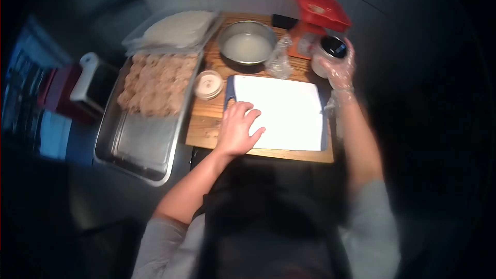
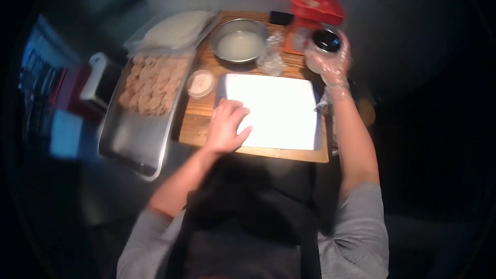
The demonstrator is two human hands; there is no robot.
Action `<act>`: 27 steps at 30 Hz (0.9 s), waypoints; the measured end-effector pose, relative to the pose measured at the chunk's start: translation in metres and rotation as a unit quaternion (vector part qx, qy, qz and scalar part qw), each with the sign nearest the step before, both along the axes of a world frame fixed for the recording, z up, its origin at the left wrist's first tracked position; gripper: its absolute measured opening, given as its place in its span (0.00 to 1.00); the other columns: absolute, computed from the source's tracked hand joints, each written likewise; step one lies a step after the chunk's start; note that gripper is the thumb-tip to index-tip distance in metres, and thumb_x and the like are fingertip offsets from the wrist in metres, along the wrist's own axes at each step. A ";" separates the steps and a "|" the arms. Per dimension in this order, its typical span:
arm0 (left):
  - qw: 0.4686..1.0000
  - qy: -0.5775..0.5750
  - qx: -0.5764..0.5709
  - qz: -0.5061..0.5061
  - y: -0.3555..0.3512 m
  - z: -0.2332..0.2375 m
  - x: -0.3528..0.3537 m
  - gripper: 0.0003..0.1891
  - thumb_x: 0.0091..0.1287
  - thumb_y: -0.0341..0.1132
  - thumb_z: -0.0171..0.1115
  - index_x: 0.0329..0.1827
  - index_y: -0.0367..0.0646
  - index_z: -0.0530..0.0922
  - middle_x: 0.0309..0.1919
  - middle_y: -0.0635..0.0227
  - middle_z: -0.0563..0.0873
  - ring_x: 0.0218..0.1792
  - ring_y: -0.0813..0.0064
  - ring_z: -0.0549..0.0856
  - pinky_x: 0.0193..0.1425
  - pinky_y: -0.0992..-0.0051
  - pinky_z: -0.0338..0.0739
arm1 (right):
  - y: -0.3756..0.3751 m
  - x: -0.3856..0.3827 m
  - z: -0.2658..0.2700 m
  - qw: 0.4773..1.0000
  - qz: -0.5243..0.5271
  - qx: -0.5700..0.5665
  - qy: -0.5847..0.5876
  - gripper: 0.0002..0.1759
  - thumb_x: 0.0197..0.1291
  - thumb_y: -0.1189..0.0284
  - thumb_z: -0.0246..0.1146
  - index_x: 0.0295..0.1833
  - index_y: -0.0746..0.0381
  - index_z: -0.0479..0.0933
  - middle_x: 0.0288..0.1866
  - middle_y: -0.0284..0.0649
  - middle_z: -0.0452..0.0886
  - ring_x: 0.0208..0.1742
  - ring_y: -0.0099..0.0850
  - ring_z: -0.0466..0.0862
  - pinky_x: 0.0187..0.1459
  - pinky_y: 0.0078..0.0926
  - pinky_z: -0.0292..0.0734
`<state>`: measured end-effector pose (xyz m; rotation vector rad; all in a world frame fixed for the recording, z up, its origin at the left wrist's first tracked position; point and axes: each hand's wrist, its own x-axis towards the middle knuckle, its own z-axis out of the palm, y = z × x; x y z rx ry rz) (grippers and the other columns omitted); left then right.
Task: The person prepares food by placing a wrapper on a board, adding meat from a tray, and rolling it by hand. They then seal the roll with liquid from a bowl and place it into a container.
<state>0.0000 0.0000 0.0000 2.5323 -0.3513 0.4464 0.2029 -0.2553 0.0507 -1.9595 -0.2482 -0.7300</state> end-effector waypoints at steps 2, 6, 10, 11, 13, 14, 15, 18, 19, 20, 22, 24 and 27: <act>0.999 -0.028 0.029 0.006 -0.002 0.006 -0.007 0.19 0.55 0.41 0.72 0.49 0.45 0.81 0.52 0.59 0.78 0.57 0.55 0.75 0.61 0.56 0.70 | 0.002 0.017 -0.043 0.994 -0.029 0.098 0.046 0.51 0.37 0.72 0.84 0.69 0.55 0.66 0.67 0.47 0.71 0.64 0.36 0.76 0.65 0.38 0.74; 0.997 -0.052 -0.052 -0.006 0.004 -0.005 0.000 0.20 0.57 0.41 0.70 0.50 0.43 0.80 0.53 0.57 0.78 0.59 0.55 0.74 0.64 0.56 0.67 | -0.007 0.056 -0.051 0.999 -0.004 -0.003 -0.054 0.55 0.33 0.74 0.85 0.70 0.59 0.64 0.65 0.48 0.72 0.65 0.39 0.75 0.67 0.38 0.72; 0.997 -0.052 -0.051 -0.002 0.005 -0.006 -0.002 0.20 0.59 0.41 0.70 0.51 0.43 0.80 0.54 0.57 0.77 0.60 0.55 0.73 0.65 0.57 0.65 | -0.004 0.051 -0.050 0.999 0.012 0.014 -0.038 0.54 0.36 0.69 0.84 0.71 0.62 0.63 0.67 0.51 0.70 0.67 0.41 0.73 0.71 0.40 0.67; 0.997 -0.054 -0.050 -0.006 0.004 -0.006 -0.002 0.20 0.59 0.41 0.69 0.51 0.43 0.80 0.54 0.57 0.77 0.61 0.55 0.73 0.66 0.57 0.65 | -0.004 0.052 -0.051 0.999 0.016 0.032 -0.035 0.54 0.37 0.68 0.84 0.71 0.62 0.63 0.67 0.51 0.70 0.67 0.42 0.73 0.72 0.40 0.65; 0.995 -0.067 -0.077 -0.008 0.004 -0.006 -0.003 0.20 0.59 0.41 0.69 0.52 0.44 0.79 0.54 0.57 0.77 0.61 0.56 0.73 0.64 0.57 0.67 | -0.005 0.058 -0.060 0.998 0.020 0.051 -0.042 0.54 0.39 0.66 0.83 0.71 0.62 0.63 0.69 0.52 0.68 0.69 0.43 0.71 0.73 0.41 0.63; 0.992 -0.073 -0.101 -0.012 0.004 -0.004 -0.005 0.20 0.59 0.40 0.69 0.53 0.45 0.79 0.55 0.57 0.77 0.61 0.56 0.73 0.64 0.58 0.68 | -0.005 0.062 -0.065 0.997 0.022 0.062 -0.045 0.54 0.40 0.65 0.83 0.72 0.62 0.62 0.70 0.53 0.67 0.70 0.44 0.70 0.73 0.41 0.62; 0.989 -0.080 -0.125 -0.015 0.003 -0.001 -0.006 0.20 0.59 0.39 0.69 0.53 0.45 0.79 0.55 0.58 0.77 0.61 0.57 0.73 0.63 0.58 0.69 | -0.007 0.066 -0.068 0.996 0.024 0.072 -0.051 0.53 0.40 0.64 0.83 0.72 0.62 0.62 0.71 0.53 0.67 0.71 0.45 0.70 0.74 0.42 0.61; 0.946 -0.036 -0.315 -0.071 0.003 0.036 -0.033 0.15 0.58 0.35 0.69 0.49 0.46 0.82 0.54 0.59 0.79 0.60 0.59 0.76 0.61 0.61 0.72 | 0.000 0.041 -0.046 0.999 -0.024 -0.006 -0.048 0.51 0.46 0.62 0.79 0.74 0.63 0.61 0.74 0.54 0.63 0.75 0.47 0.65 0.76 0.42 0.58; 0.962 -0.078 -0.246 -0.094 0.014 0.051 -0.035 0.13 0.58 0.33 0.69 0.46 0.46 0.82 0.53 0.60 0.79 0.59 0.60 0.76 0.61 0.62 0.73 | 0.004 0.021 -0.034 0.999 -0.030 -0.019 -0.029 0.50 0.49 0.62 0.78 0.74 0.63 0.60 0.75 0.54 0.62 0.76 0.47 0.64 0.76 0.42 0.57; 0.970 -0.120 -0.174 -0.117 0.033 0.068 -0.033 0.11 0.58 0.32 0.68 0.44 0.45 0.83 0.53 0.62 0.80 0.59 0.60 0.77 0.61 0.63 0.74 | 0.008 0.002 -0.021 0.999 -0.037 -0.032 -0.011 0.48 0.52 0.62 0.76 0.75 0.62 0.59 0.76 0.53 0.61 0.77 0.47 0.62 0.76 0.42 0.56; 0.978 -0.154 -0.105 -0.094 0.073 0.099 -0.019 0.07 0.58 0.31 0.68 0.39 0.44 0.84 0.50 0.64 0.83 0.57 0.61 0.79 0.59 0.65 0.75 | 0.007 -0.036 -0.004 0.999 -0.014 0.002 0.049 0.45 0.58 0.63 0.72 0.76 0.62 0.58 0.77 0.52 0.60 0.78 0.46 0.60 0.77 0.42 0.54; 0.986 -0.144 -0.081 0.017 0.119 0.134 0.011 0.05 0.62 0.32 0.66 0.38 0.41 0.83 0.44 0.64 0.85 0.50 0.63 0.83 0.55 0.67 0.77 | 0.006 -0.065 -0.006 0.994 0.089 -0.026 0.056 0.42 0.62 0.66 0.68 0.77 0.61 0.57 0.77 0.51 0.59 0.78 0.47 0.60 0.77 0.42 0.55; 0.986 -0.079 0.023 0.144 0.198 0.156 0.088 0.08 0.67 0.35 0.64 0.44 0.41 0.83 0.41 0.63 0.86 0.43 0.63 0.85 0.51 0.69 0.79 | 0.042 -0.133 0.005 0.945 0.236 0.082 0.213 0.38 0.62 0.69 0.66 0.76 0.61 0.60 0.77 0.52 0.59 0.78 0.47 0.60 0.75 0.43 0.58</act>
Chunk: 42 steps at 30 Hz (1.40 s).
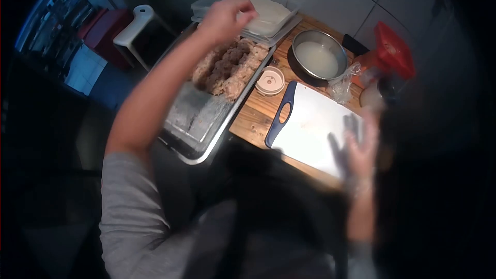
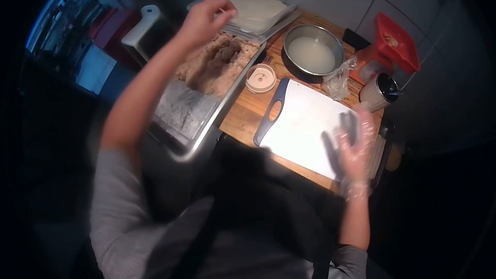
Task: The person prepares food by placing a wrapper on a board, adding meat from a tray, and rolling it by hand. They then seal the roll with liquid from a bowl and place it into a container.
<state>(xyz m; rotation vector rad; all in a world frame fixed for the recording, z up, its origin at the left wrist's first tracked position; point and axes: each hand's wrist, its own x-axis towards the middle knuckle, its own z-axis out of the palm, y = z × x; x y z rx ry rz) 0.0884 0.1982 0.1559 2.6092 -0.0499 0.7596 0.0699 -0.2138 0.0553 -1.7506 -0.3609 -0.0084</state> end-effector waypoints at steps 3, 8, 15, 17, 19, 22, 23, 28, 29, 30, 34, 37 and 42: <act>0.996 0.052 0.063 0.038 0.056 -0.013 0.075 0.11 0.66 0.34 0.65 0.51 0.47 0.84 0.46 0.64 0.87 0.47 0.62 0.86 0.53 0.68 0.80 | 0.010 -0.014 -0.022 0.970 0.069 -0.213 -0.098 0.36 0.58 0.73 0.68 0.72 0.63 0.65 0.76 0.54 0.61 0.78 0.49 0.61 0.74 0.43 0.61; 0.979 0.188 0.074 -0.006 0.066 -0.051 0.146 0.17 0.61 0.32 0.68 0.55 0.51 0.83 0.47 0.64 0.88 0.48 0.64 0.86 0.54 0.66 0.80 | 0.020 -0.011 -0.047 0.936 0.043 -0.287 -0.199 0.32 0.57 0.76 0.67 0.69 0.68 0.69 0.73 0.57 0.65 0.74 0.55 0.65 0.73 0.46 0.59; 0.924 0.352 0.144 -0.027 0.072 -0.043 0.182 0.17 0.52 0.35 0.76 0.45 0.47 0.84 0.39 0.66 0.88 0.42 0.66 0.86 0.50 0.69 0.79 | 0.021 -0.009 -0.047 0.941 0.045 -0.277 -0.191 0.30 0.56 0.76 0.67 0.66 0.68 0.72 0.72 0.58 0.66 0.73 0.56 0.65 0.72 0.47 0.59; 0.938 0.303 0.158 -0.063 0.085 -0.040 0.182 0.15 0.54 0.36 0.76 0.42 0.45 0.83 0.36 0.66 0.88 0.39 0.66 0.86 0.49 0.69 0.79 | 0.020 -0.007 -0.049 0.944 0.046 -0.268 -0.186 0.30 0.56 0.75 0.68 0.66 0.68 0.72 0.72 0.57 0.67 0.73 0.57 0.65 0.73 0.48 0.59; 0.955 0.265 0.117 -0.056 0.097 -0.032 0.185 0.14 0.55 0.38 0.75 0.42 0.46 0.83 0.35 0.66 0.87 0.38 0.66 0.86 0.47 0.69 0.79 | 0.020 -0.007 -0.050 0.946 0.045 -0.266 -0.181 0.30 0.56 0.75 0.68 0.66 0.68 0.72 0.72 0.57 0.67 0.73 0.57 0.65 0.73 0.48 0.58; 0.988 0.141 0.045 0.044 0.106 -0.009 0.189 0.13 0.58 0.41 0.74 0.40 0.46 0.82 0.35 0.69 0.86 0.38 0.72 0.84 0.46 0.72 0.79 | 0.021 -0.006 -0.049 0.944 0.042 -0.279 -0.172 0.30 0.56 0.74 0.68 0.65 0.67 0.72 0.71 0.56 0.68 0.73 0.57 0.65 0.73 0.48 0.58; 0.993 0.044 0.068 0.088 0.107 -0.005 0.188 0.12 0.60 0.41 0.74 0.38 0.45 0.82 0.34 0.73 0.84 0.36 0.77 0.83 0.46 0.75 0.78 | 0.021 -0.007 -0.050 0.943 0.038 -0.286 -0.167 0.30 0.56 0.74 0.68 0.65 0.67 0.72 0.71 0.55 0.68 0.73 0.57 0.65 0.73 0.48 0.58; 0.946 -0.284 0.038 0.151 0.117 0.048 0.204 0.22 0.68 0.40 0.62 0.60 0.35 0.78 0.45 0.47 0.87 0.51 0.54 0.86 0.56 0.60 0.78 | 0.022 -0.006 -0.049 0.939 0.031 -0.300 -0.165 0.30 0.56 0.72 0.69 0.65 0.66 0.72 0.71 0.55 0.69 0.73 0.56 0.66 0.72 0.49 0.59; 0.959 -0.250 0.031 0.129 0.110 0.062 0.200 0.23 0.68 0.39 0.62 0.62 0.35 0.77 0.46 0.49 0.88 0.51 0.55 0.86 0.56 0.61 0.78 | 0.022 -0.007 -0.048 0.937 0.029 -0.306 -0.165 0.31 0.56 0.72 0.69 0.66 0.66 0.72 0.70 0.54 0.69 0.72 0.56 0.66 0.72 0.49 0.60; 0.970 -0.216 0.023 0.107 0.105 0.072 0.198 0.24 0.68 0.38 0.62 0.63 0.34 0.75 0.47 0.51 0.88 0.51 0.57 0.86 0.56 0.62 0.79 | 0.022 -0.007 -0.047 0.935 0.027 -0.313 -0.166 0.31 0.56 0.72 0.69 0.66 0.66 0.72 0.70 0.54 0.69 0.72 0.56 0.66 0.72 0.49 0.60; 0.971 -0.078 -0.182 -0.133 0.060 0.102 0.188 0.28 0.67 0.36 0.65 0.69 0.36 0.70 0.54 0.62 0.84 0.55 0.69 0.81 0.60 0.70 0.76 | 0.021 -0.006 -0.052 0.944 0.025 -0.268 -0.189 0.35 0.54 0.67 0.72 0.67 0.66 0.71 0.69 0.54 0.70 0.71 0.55 0.68 0.70 0.49 0.63; 0.937 0.021 -0.216 -0.272 0.003 0.115 0.143 0.28 0.67 0.35 0.66 0.68 0.37 0.70 0.57 0.66 0.81 0.57 0.74 0.78 0.62 0.73 0.73 | 0.014 0.002 -0.054 0.952 0.040 -0.248 -0.176 0.43 0.51 0.63 0.76 0.70 0.66 0.67 0.71 0.55 0.68 0.73 0.52 0.67 0.72 0.46 0.63; 0.893 0.106 -0.234 -0.369 -0.099 0.107 0.055 0.19 0.67 0.37 0.66 0.57 0.39 0.77 0.52 0.65 0.83 0.55 0.75 0.79 0.62 0.73 0.74 | 0.029 0.037 0.016 0.989 0.082 0.103 -0.060 0.66 0.46 0.63 0.80 0.81 0.64 0.41 0.79 0.55 0.55 0.80 0.47 0.56 0.77 0.44 0.53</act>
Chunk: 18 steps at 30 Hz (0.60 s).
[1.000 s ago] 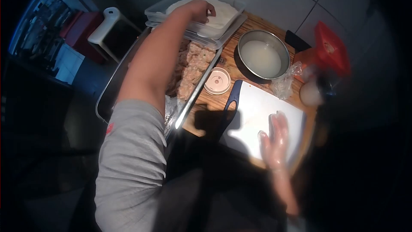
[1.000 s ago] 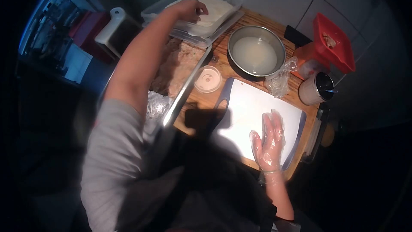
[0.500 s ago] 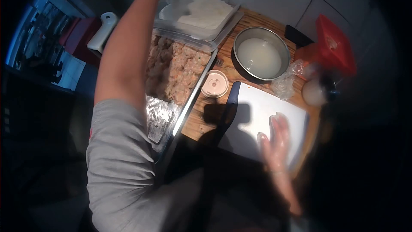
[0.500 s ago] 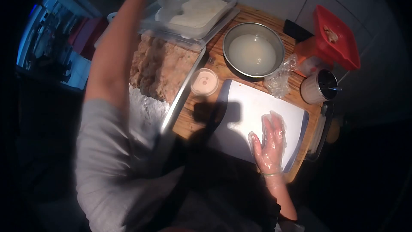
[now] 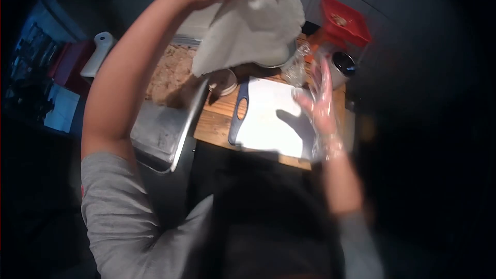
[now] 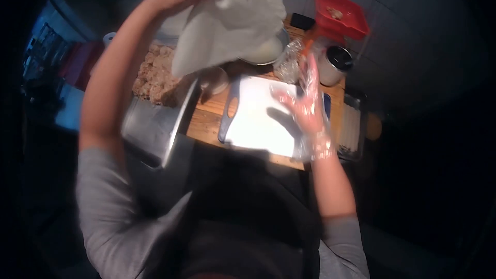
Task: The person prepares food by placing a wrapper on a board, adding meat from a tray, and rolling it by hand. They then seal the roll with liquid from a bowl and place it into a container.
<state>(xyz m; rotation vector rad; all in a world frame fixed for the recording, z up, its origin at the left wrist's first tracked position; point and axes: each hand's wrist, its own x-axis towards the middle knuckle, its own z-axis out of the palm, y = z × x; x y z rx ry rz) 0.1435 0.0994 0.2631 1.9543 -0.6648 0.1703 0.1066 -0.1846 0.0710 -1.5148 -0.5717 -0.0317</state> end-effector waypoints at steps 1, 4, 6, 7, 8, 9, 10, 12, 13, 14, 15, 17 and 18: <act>0.980 -0.074 0.128 0.134 -0.022 0.005 -0.026 0.15 0.67 0.39 0.66 0.52 0.41 0.81 0.48 0.61 0.85 0.50 0.72 0.82 0.59 0.71 0.76 | 0.002 0.009 0.012 0.998 0.034 0.017 0.050 0.68 0.47 0.62 0.80 0.81 0.62 0.38 0.79 0.54 0.54 0.79 0.46 0.56 0.75 0.44 0.56; 0.999 0.004 -0.006 0.034 -0.033 -0.036 -0.032 0.14 0.60 0.43 0.75 0.37 0.42 0.82 0.35 0.73 0.85 0.37 0.80 0.83 0.46 0.76 0.78 | 0.011 0.008 0.042 0.975 0.093 0.151 0.137 0.37 0.57 0.68 0.74 0.70 0.65 0.68 0.63 0.46 0.77 0.63 0.32 0.77 0.64 0.30 0.72; 0.996 0.045 0.047 0.056 -0.024 -0.047 -0.047 0.17 0.60 0.42 0.75 0.44 0.40 0.82 0.38 0.70 0.86 0.38 0.80 0.83 0.47 0.75 0.77 | -0.010 0.016 0.055 0.997 -0.001 0.034 0.065 0.16 0.65 0.75 0.66 0.57 0.67 0.78 0.52 0.38 0.84 0.55 0.27 0.81 0.63 0.27 0.71; 0.992 0.091 0.066 0.063 -0.017 -0.052 -0.056 0.18 0.60 0.41 0.75 0.46 0.40 0.81 0.40 0.70 0.86 0.39 0.81 0.82 0.48 0.75 0.77 | -0.011 0.009 0.068 0.995 -0.021 0.088 0.044 0.07 0.64 0.72 0.69 0.42 0.64 0.83 0.42 0.34 0.85 0.46 0.22 0.82 0.55 0.22 0.74; 0.985 0.138 0.084 0.069 -0.010 -0.056 -0.064 0.19 0.60 0.41 0.75 0.48 0.40 0.81 0.42 0.70 0.86 0.40 0.81 0.82 0.49 0.75 0.77 | -0.021 0.014 0.072 0.997 -0.006 0.076 0.022 0.09 0.65 0.71 0.68 0.45 0.65 0.82 0.42 0.33 0.85 0.46 0.21 0.81 0.54 0.21 0.74; 0.979 0.163 0.099 0.065 -0.001 -0.066 -0.065 0.17 0.64 0.39 0.71 0.51 0.40 0.80 0.42 0.71 0.85 0.43 0.82 0.82 0.50 0.75 0.76 | -0.026 0.017 0.078 0.998 -0.005 0.063 -0.003 0.09 0.65 0.71 0.67 0.46 0.65 0.82 0.42 0.33 0.85 0.46 0.20 0.81 0.53 0.21 0.74; 0.986 0.145 0.041 0.067 0.001 -0.083 -0.062 0.15 0.65 0.38 0.70 0.50 0.40 0.80 0.42 0.71 0.85 0.43 0.82 0.82 0.50 0.76 0.76 | -0.028 0.015 0.085 0.998 -0.005 0.050 -0.026 0.10 0.66 0.71 0.67 0.47 0.66 0.82 0.42 0.34 0.85 0.46 0.20 0.80 0.52 0.20 0.73; 0.989 0.106 -0.076 0.071 0.002 -0.110 -0.060 0.12 0.67 0.37 0.67 0.48 0.40 0.81 0.41 0.72 0.86 0.44 0.82 0.82 0.50 0.76 0.76 | -0.032 0.006 0.101 0.995 -0.050 -0.018 -0.085 0.11 0.67 0.71 0.65 0.49 0.67 0.82 0.43 0.34 0.85 0.45 0.20 0.80 0.51 0.19 0.73; 0.980 0.112 -0.142 0.082 -0.013 -0.109 -0.072 0.09 0.71 0.37 0.63 0.45 0.41 0.80 0.38 0.74 0.85 0.43 0.82 0.81 0.48 0.77 0.75 | -0.032 0.002 0.106 0.994 -0.050 -0.013 -0.092 0.11 0.67 0.71 0.64 0.49 0.68 0.82 0.43 0.34 0.85 0.45 0.20 0.80 0.51 0.19 0.73; 0.979 0.083 -0.145 0.121 -0.026 -0.114 -0.079 0.09 0.71 0.38 0.64 0.45 0.41 0.80 0.37 0.74 0.84 0.41 0.83 0.80 0.46 0.78 0.74 | -0.030 -0.001 0.109 0.994 -0.050 -0.007 -0.098 0.11 0.68 0.71 0.64 0.49 0.68 0.82 0.43 0.34 0.85 0.45 0.20 0.80 0.50 0.18 0.74; 0.975 0.054 -0.146 0.160 -0.036 -0.123 -0.083 0.09 0.71 0.38 0.64 0.44 0.42 0.79 0.36 0.75 0.83 0.39 0.83 0.79 0.45 0.78 0.73 | -0.030 -0.004 0.108 0.991 -0.053 -0.026 -0.118 0.11 0.68 0.71 0.63 0.49 0.68 0.82 0.42 0.33 0.85 0.44 0.19 0.80 0.49 0.18 0.74; 0.968 -0.026 -0.166 0.189 -0.043 -0.154 -0.077 0.11 0.69 0.40 0.67 0.43 0.41 0.78 0.29 0.78 0.80 0.30 0.85 0.72 0.36 0.80 0.69 | -0.033 -0.016 0.112 0.991 -0.069 -0.037 -0.107 0.11 0.68 0.72 0.63 0.49 0.69 0.81 0.42 0.33 0.84 0.44 0.19 0.80 0.48 0.18 0.74; 0.969 0.012 -0.167 0.180 -0.042 -0.155 -0.083 0.11 0.69 0.40 0.67 0.43 0.41 0.78 0.28 0.78 0.80 0.28 0.85 0.72 0.35 0.80 0.69 | -0.037 -0.019 0.111 0.991 -0.078 -0.043 -0.101 0.11 0.68 0.72 0.63 0.49 0.69 0.81 0.42 0.33 0.84 0.43 0.19 0.80 0.48 0.18 0.74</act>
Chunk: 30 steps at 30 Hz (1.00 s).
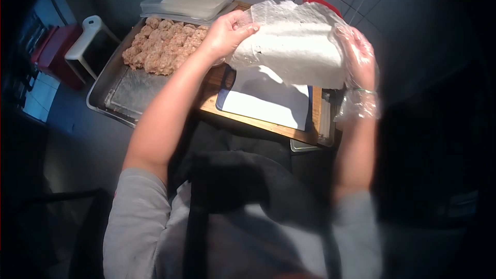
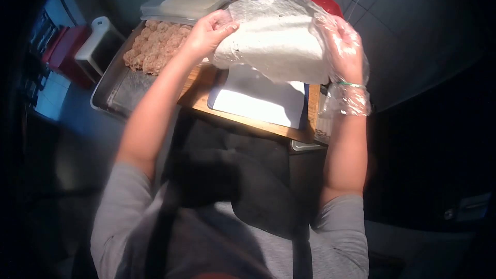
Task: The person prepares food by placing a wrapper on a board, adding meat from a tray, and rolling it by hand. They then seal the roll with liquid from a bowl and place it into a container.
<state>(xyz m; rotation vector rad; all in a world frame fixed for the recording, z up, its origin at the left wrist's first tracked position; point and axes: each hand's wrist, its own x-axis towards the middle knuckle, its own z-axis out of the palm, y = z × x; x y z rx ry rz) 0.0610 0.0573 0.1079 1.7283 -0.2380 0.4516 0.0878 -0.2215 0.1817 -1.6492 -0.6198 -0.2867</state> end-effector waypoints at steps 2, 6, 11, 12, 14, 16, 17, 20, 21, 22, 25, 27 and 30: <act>0.996 0.076 -0.013 -0.033 0.001 -0.008 -0.012 0.12 0.68 0.40 0.69 0.43 0.41 0.78 0.25 0.79 0.79 0.25 0.86 0.71 0.33 0.81 0.68 | -0.013 0.004 -0.028 0.999 0.028 0.013 0.044 0.10 0.68 0.72 0.63 0.47 0.68 0.81 0.41 0.34 0.85 0.43 0.20 0.80 0.48 0.18 0.74; 0.994 0.093 0.013 -0.053 -0.021 -0.005 0.003 0.12 0.67 0.35 0.69 0.48 0.42 0.76 0.28 0.77 0.84 0.31 0.88 0.79 0.37 0.81 0.73 | -0.024 -0.019 -0.031 0.989 -0.081 0.010 0.127 0.09 0.68 0.72 0.62 0.46 0.66 0.81 0.40 0.33 0.84 0.42 0.20 0.80 0.47 0.19 0.75; 0.964 0.134 0.213 0.083 -0.038 -0.081 0.024 0.23 0.62 0.36 0.71 0.60 0.47 0.76 0.36 0.63 0.86 0.38 0.73 0.84 0.46 0.72 0.78 | -0.042 0.027 -0.157 0.958 -0.145 -0.137 0.209 0.14 0.68 0.69 0.60 0.50 0.69 0.80 0.40 0.36 0.85 0.41 0.22 0.80 0.47 0.21 0.75; 0.963 0.133 0.217 0.088 -0.037 -0.097 0.025 0.24 0.61 0.36 0.71 0.60 0.47 0.76 0.37 0.62 0.86 0.39 0.70 0.84 0.48 0.70 0.78 | -0.052 0.037 -0.189 0.937 -0.215 -0.249 0.121 0.15 0.65 0.74 0.62 0.55 0.68 0.79 0.45 0.39 0.85 0.46 0.26 0.83 0.49 0.23 0.77; 0.964 0.110 0.232 0.068 -0.034 -0.104 0.019 0.25 0.59 0.38 0.71 0.60 0.48 0.77 0.40 0.59 0.85 0.44 0.63 0.84 0.52 0.67 0.78 | -0.059 0.029 -0.184 0.958 -0.045 0.026 0.284 0.22 0.59 0.80 0.65 0.60 0.67 0.77 0.54 0.42 0.84 0.54 0.29 0.82 0.53 0.23 0.77; 0.964 0.068 0.255 0.007 -0.035 -0.102 -0.002 0.24 0.58 0.40 0.72 0.58 0.50 0.78 0.43 0.56 0.84 0.50 0.57 0.84 0.57 0.63 0.78 | -0.067 0.023 -0.183 0.967 0.014 0.001 0.256 0.27 0.54 0.85 0.65 0.62 0.67 0.75 0.58 0.43 0.82 0.59 0.30 0.80 0.55 0.23 0.77; 0.950 0.082 0.302 -0.003 -0.035 -0.105 -0.005 0.20 0.56 0.37 0.73 0.53 0.46 0.82 0.43 0.56 0.83 0.51 0.57 0.83 0.58 0.64 0.77 | -0.070 0.022 -0.182 0.970 0.045 -0.012 0.239 0.30 0.51 0.87 0.65 0.63 0.67 0.75 0.61 0.43 0.81 0.61 0.31 0.80 0.55 0.23 0.77; 0.956 0.084 0.277 0.038 -0.040 -0.115 -0.003 0.16 0.54 0.33 0.74 0.45 0.43 0.84 0.43 0.57 0.83 0.52 0.58 0.82 0.59 0.66 0.77 | -0.071 0.025 -0.187 0.961 0.022 -0.076 0.264 0.31 0.48 0.89 0.62 0.63 0.70 0.74 0.63 0.43 0.79 0.65 0.33 0.77 0.61 0.28 0.75; 0.959 0.101 0.260 0.053 -0.041 -0.110 -0.005 0.15 0.53 0.32 0.74 0.44 0.43 0.84 0.43 0.58 0.83 0.52 0.58 0.82 0.59 0.66 0.77 | -0.069 0.025 -0.187 0.964 0.021 -0.086 0.250 0.31 0.48 0.89 0.62 0.63 0.70 0.75 0.63 0.43 0.79 0.65 0.32 0.77 0.61 0.27 0.75; 0.961 0.117 0.243 0.069 -0.041 -0.102 -0.006 0.15 0.52 0.31 0.74 0.43 0.42 0.85 0.43 0.58 0.83 0.52 0.58 0.82 0.59 0.66 0.77 | -0.066 0.026 -0.188 0.967 0.020 -0.095 0.236 0.31 0.47 0.90 0.61 0.62 0.70 0.75 0.63 0.43 0.79 0.64 0.32 0.77 0.61 0.26 0.75; 0.953 0.139 0.255 0.090 -0.033 -0.095 -0.005 0.14 0.51 0.28 0.74 0.42 0.40 0.85 0.46 0.57 0.82 0.52 0.59 0.82 0.59 0.67 0.77 | -0.060 0.027 -0.191 0.967 -0.009 -0.100 0.233 0.31 0.46 0.90 0.61 0.62 0.71 0.75 0.62 0.43 0.80 0.64 0.30 0.78 0.61 0.24 0.74; 0.944 0.134 0.290 0.084 -0.027 -0.100 -0.006 0.14 0.53 0.27 0.73 0.43 0.39 0.84 0.49 0.55 0.81 0.54 0.59 0.81 0.60 0.67 0.77 | -0.058 0.025 -0.191 0.964 -0.033 -0.135 0.225 0.31 0.46 0.88 0.62 0.61 0.71 0.75 0.61 0.45 0.80 0.64 0.32 0.78 0.62 0.25 0.74; 0.919 0.110 0.370 0.082 -0.026 -0.105 -0.013 0.12 0.57 0.27 0.69 0.44 0.39 0.85 0.54 0.54 0.78 0.58 0.59 0.78 0.62 0.64 0.75 | -0.055 0.019 -0.175 0.940 -0.073 -0.297 0.152 0.30 0.48 0.84 0.64 0.62 0.70 0.75 0.61 0.50 0.80 0.65 0.39 0.78 0.64 0.30 0.73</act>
